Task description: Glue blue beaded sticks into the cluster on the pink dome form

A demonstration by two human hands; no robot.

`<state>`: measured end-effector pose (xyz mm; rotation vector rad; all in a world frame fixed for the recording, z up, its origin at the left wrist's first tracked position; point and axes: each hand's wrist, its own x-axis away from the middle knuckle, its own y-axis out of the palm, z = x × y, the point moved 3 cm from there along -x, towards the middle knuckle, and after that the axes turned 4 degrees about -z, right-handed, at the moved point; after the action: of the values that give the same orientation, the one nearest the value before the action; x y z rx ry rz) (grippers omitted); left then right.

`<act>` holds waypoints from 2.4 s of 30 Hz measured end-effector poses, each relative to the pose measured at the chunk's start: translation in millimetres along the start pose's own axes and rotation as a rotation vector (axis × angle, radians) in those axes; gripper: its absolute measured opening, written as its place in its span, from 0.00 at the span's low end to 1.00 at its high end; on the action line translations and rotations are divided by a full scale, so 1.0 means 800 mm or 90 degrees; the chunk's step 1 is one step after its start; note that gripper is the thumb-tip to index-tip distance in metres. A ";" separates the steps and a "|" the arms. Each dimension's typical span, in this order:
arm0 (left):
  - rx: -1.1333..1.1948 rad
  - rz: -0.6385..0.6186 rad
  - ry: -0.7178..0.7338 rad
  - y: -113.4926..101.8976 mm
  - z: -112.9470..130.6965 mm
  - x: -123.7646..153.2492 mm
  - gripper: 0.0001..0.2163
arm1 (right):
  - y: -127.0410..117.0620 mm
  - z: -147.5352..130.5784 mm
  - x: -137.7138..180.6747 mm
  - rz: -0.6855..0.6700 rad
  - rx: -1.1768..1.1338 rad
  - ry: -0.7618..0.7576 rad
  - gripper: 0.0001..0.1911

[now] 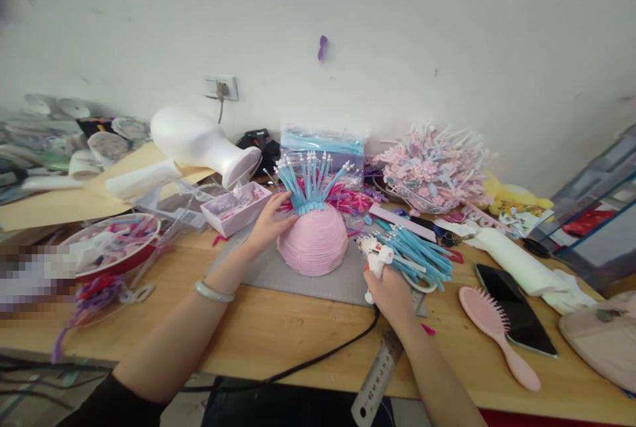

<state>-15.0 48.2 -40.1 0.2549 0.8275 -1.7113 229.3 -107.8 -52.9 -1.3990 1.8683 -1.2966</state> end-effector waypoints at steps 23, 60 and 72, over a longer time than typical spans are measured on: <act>-0.002 0.007 -0.005 0.001 0.001 -0.001 0.26 | -0.002 -0.003 0.003 0.009 0.014 -0.004 0.13; -0.036 0.015 0.014 0.000 0.003 0.001 0.25 | 0.001 0.001 -0.001 0.005 0.005 -0.006 0.12; -0.079 0.088 0.039 -0.008 0.011 0.003 0.13 | 0.000 -0.001 0.002 0.007 -0.003 -0.032 0.13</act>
<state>-19.3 41.4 -33.0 0.2743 0.9354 -1.5245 228.2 -108.6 -52.1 -1.4082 1.8445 -1.2415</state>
